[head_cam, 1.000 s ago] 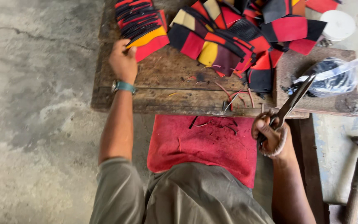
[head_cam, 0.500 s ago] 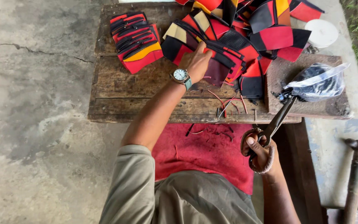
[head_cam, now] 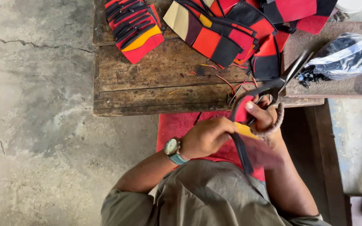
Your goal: The person uses shears to trim the edges of a multi-colored leather patch and then uses a needle and thread to hand-stitch around the edge of the leather piece.
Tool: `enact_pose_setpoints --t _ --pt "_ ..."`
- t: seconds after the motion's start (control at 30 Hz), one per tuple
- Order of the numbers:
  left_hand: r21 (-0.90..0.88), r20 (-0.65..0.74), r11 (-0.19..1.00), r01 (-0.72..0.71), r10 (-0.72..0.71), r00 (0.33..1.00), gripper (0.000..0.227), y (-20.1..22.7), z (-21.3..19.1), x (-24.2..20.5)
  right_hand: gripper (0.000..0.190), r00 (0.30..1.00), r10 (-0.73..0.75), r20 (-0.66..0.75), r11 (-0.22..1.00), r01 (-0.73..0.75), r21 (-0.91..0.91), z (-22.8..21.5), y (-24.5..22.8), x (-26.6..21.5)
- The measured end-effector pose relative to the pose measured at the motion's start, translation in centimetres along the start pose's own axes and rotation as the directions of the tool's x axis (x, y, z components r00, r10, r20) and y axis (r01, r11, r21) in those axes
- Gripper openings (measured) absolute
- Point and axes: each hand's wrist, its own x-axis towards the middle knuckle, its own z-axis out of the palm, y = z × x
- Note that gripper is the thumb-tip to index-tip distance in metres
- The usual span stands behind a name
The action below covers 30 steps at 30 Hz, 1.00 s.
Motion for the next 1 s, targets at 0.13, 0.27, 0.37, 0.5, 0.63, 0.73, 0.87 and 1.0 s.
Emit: enact_pose_setpoints --t 0.13,0.27,0.37,0.5,0.63,0.73,0.87,1.0 --pt "-0.21 -0.189 0.873 0.441 -0.479 0.857 0.017 -2.7 -0.1 -0.7 0.031 0.993 -0.115 -0.008 0.993 0.115 0.003 1.6 -0.2 -0.6" --pt "-0.599 -0.019 0.705 0.38 -0.486 0.873 0.015 -7.1 -0.4 0.0 0.031 0.996 -0.008 -0.091 0.952 -0.02 -0.305 4.2 -2.7 0.2" --pt "-0.751 -0.025 0.577 0.321 -0.51 0.86 0.011 -8.0 -0.1 0.8 0.018 0.989 -0.01 -0.148 0.951 -0.036 -0.307 4.0 -3.5 0.5" --pt "-0.629 -0.083 0.67 0.393 -0.561 0.823 0.014 -7.7 -0.5 2.2 0.028 0.995 0.068 -0.073 0.994 -0.074 -0.078 2.9 -4.5 0.6" --pt "-0.355 -0.185 0.855 0.377 -0.46 0.869 0.017 -7.2 -0.5 2.8 0.03 0.974 0.166 -0.156 0.972 -0.189 -0.141 2.8 -5.0 0.4" --pt "-0.377 -0.156 0.845 0.38 -0.462 0.873 0.019 -6.8 -0.6 2.8 0.03 0.964 0.157 -0.213 0.941 -0.212 -0.263 2.6 -4.8 0.2" --pt "-0.452 -0.142 0.8 0.395 -0.501 0.854 0.019 -7.0 -0.5 2.6 0.03 0.96 0.179 -0.217 0.954 -0.223 -0.199 2.4 -4.5 0.2" --pt "-0.398 -0.195 0.816 0.419 -0.522 0.831 0.016 -7.4 -0.1 2.5 0.032 0.965 0.243 -0.098 0.959 -0.254 -0.126 2.4 -4.5 0.4"
